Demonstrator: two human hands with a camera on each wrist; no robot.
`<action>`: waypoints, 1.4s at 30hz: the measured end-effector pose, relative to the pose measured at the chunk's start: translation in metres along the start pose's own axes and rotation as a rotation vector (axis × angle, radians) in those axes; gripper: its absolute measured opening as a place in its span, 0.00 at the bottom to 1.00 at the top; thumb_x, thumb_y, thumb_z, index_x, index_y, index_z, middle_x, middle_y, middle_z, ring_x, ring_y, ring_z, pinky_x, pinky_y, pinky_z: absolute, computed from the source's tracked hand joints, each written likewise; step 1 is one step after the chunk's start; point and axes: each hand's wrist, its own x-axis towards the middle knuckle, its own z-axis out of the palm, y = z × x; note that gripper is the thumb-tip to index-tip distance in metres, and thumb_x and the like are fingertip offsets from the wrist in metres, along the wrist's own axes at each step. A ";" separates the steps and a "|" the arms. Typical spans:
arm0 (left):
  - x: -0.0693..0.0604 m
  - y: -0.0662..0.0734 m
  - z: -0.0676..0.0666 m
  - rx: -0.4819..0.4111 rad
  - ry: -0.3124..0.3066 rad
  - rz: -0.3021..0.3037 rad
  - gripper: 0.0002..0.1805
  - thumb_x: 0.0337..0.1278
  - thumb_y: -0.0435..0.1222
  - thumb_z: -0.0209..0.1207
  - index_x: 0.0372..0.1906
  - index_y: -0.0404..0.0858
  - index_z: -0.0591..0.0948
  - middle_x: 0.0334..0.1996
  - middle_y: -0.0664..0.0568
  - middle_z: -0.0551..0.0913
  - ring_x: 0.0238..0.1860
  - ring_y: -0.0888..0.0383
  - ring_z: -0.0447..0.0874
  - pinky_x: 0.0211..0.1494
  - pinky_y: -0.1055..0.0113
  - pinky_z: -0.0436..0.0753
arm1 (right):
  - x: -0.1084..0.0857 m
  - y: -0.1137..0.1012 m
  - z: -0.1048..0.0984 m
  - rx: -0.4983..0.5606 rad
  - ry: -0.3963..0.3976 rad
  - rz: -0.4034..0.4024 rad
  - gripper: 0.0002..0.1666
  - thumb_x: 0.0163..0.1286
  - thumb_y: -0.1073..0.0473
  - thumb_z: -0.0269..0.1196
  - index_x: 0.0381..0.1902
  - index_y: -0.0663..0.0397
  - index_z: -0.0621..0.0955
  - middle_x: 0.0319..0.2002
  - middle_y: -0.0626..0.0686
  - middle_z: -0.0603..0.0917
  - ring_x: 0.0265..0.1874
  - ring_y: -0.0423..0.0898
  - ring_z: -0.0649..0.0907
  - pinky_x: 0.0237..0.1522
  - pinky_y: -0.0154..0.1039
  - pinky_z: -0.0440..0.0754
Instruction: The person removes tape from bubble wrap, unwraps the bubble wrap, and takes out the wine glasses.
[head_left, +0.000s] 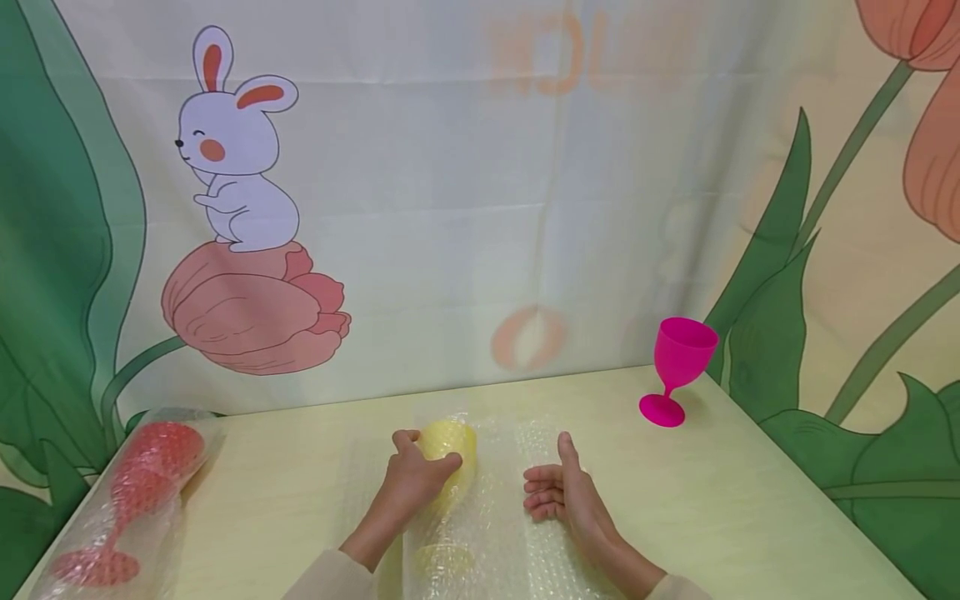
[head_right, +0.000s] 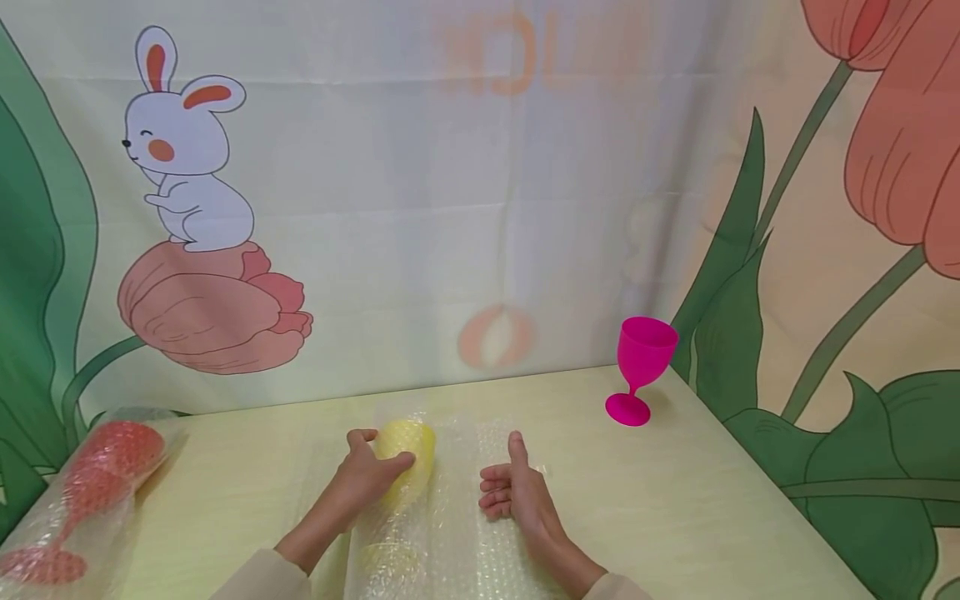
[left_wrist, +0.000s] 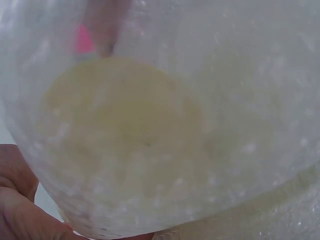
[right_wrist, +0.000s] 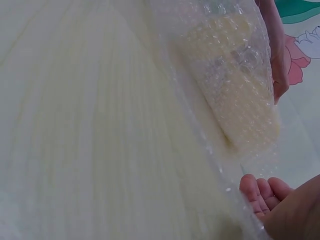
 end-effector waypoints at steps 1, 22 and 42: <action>0.000 0.000 0.000 -0.001 0.000 0.000 0.45 0.52 0.42 0.65 0.68 0.26 0.55 0.50 0.26 0.73 0.44 0.41 0.74 0.46 0.47 0.79 | 0.000 -0.001 0.001 -0.012 -0.002 0.003 0.56 0.77 0.24 0.37 0.52 0.77 0.80 0.41 0.60 0.84 0.33 0.48 0.84 0.39 0.39 0.83; 0.002 -0.003 -0.003 0.003 -0.007 -0.026 0.46 0.54 0.45 0.64 0.69 0.27 0.55 0.49 0.27 0.76 0.45 0.41 0.76 0.48 0.48 0.79 | 0.005 -0.004 0.018 -0.489 0.017 -0.051 0.14 0.68 0.53 0.69 0.28 0.58 0.90 0.14 0.41 0.70 0.17 0.38 0.67 0.21 0.33 0.63; 0.006 -0.011 -0.014 -0.122 -0.075 -0.094 0.46 0.61 0.50 0.65 0.72 0.30 0.56 0.62 0.25 0.69 0.55 0.38 0.76 0.47 0.45 0.84 | 0.010 -0.004 0.008 -0.345 0.012 -0.032 0.13 0.68 0.58 0.67 0.27 0.62 0.87 0.16 0.45 0.75 0.19 0.39 0.72 0.24 0.32 0.67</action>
